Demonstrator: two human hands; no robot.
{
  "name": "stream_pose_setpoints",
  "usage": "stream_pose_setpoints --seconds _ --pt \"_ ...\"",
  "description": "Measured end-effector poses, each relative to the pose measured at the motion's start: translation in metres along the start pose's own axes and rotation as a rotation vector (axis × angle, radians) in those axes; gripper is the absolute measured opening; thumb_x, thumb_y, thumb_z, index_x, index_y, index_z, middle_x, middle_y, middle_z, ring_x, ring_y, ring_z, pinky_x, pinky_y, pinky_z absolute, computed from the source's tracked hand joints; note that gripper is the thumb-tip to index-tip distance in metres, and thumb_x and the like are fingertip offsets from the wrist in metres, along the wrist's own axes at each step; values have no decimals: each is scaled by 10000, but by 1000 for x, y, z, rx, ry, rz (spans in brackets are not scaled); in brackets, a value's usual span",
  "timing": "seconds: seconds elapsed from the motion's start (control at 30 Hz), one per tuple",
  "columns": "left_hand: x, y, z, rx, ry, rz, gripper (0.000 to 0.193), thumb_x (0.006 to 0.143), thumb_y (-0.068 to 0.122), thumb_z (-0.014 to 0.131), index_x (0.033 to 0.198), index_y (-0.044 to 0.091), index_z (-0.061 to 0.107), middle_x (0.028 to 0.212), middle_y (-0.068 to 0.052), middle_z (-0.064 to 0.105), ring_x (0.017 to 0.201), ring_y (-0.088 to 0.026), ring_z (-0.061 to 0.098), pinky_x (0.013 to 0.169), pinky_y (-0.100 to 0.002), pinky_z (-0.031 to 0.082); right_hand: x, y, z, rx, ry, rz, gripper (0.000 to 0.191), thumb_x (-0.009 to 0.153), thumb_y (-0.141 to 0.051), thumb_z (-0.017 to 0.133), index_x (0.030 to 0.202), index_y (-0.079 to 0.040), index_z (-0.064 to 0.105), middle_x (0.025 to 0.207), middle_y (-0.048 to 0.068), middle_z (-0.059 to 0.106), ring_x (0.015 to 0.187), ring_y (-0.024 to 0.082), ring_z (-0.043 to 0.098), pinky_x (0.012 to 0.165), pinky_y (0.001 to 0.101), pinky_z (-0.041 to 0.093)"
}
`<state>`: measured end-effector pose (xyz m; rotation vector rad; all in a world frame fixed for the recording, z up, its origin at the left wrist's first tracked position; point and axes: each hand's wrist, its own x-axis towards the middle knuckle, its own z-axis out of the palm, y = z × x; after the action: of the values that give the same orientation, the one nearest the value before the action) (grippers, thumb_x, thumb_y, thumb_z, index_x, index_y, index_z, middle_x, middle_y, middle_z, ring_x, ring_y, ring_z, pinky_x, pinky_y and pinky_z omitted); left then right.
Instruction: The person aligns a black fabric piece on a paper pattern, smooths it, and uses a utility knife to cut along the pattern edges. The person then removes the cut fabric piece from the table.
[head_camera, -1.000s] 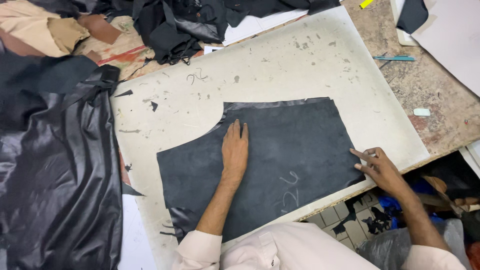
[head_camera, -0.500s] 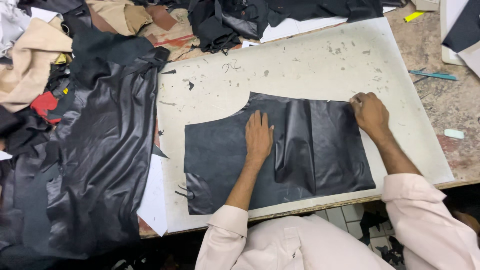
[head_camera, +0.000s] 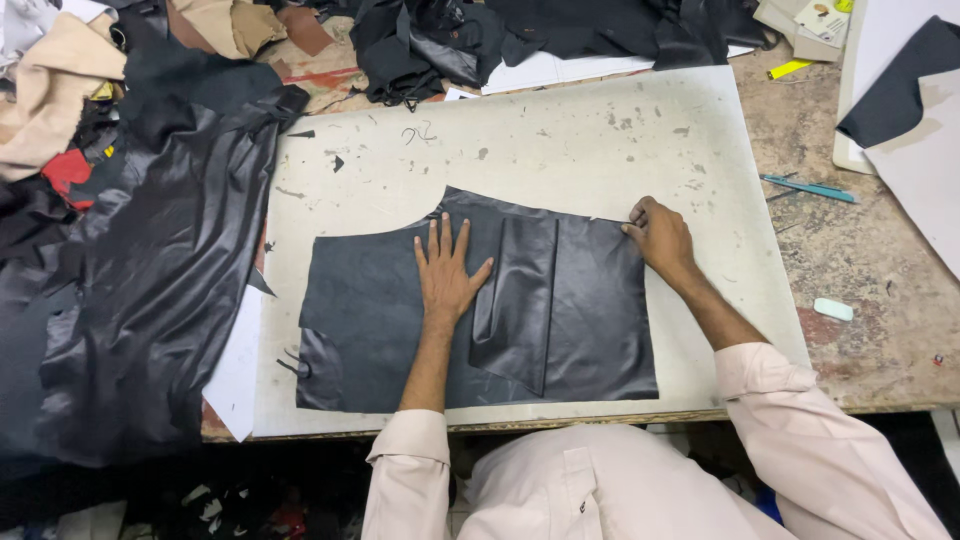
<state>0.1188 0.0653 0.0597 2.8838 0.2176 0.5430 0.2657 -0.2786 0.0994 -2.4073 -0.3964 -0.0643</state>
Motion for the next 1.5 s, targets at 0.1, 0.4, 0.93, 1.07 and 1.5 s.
stream_pose_setpoints --seconds 0.1,0.4,0.93,1.07,1.5 --pt "0 3 2 70 -52 -39 931 899 714 564 1629 195 311 1710 -120 194 1572 -350 134 1231 -656 66 -2 1 1 11 32 20 271 852 -107 810 1057 -59 640 844 71 704 762 267 689 694 433 533" --pt "5 10 -7 106 -106 -88 1045 836 773 591 1638 189 263 1715 -101 166 1582 -339 100 1211 -707 19 -3 17 5 -38 135 -179 283 874 -32 775 1095 -58 600 795 114 675 755 312 670 659 466 495" --pt "4 9 -5 102 -185 -95 1080 774 786 633 1634 272 228 1712 -129 106 1572 -400 73 1176 -746 0 -57 -59 16 -83 -210 -669 516 835 33 618 1334 -94 655 1344 100 645 1235 294 608 1023 407 523" --pt "0 3 -1 382 -177 -41 1006 847 645 629 1699 291 227 1766 -113 101 1604 -377 85 1198 -701 18 -49 -126 83 -84 -175 -1025 453 894 -96 644 1344 -61 601 1470 123 590 1376 296 543 1133 459 450" --pt "2 4 3 137 -147 -76 828 962 663 510 1647 253 291 1734 -119 126 1592 -388 86 1202 -736 16 -53 -40 5 -369 -300 -870 693 883 -645 588 1285 -85 662 1134 111 622 1087 268 546 935 478 427"
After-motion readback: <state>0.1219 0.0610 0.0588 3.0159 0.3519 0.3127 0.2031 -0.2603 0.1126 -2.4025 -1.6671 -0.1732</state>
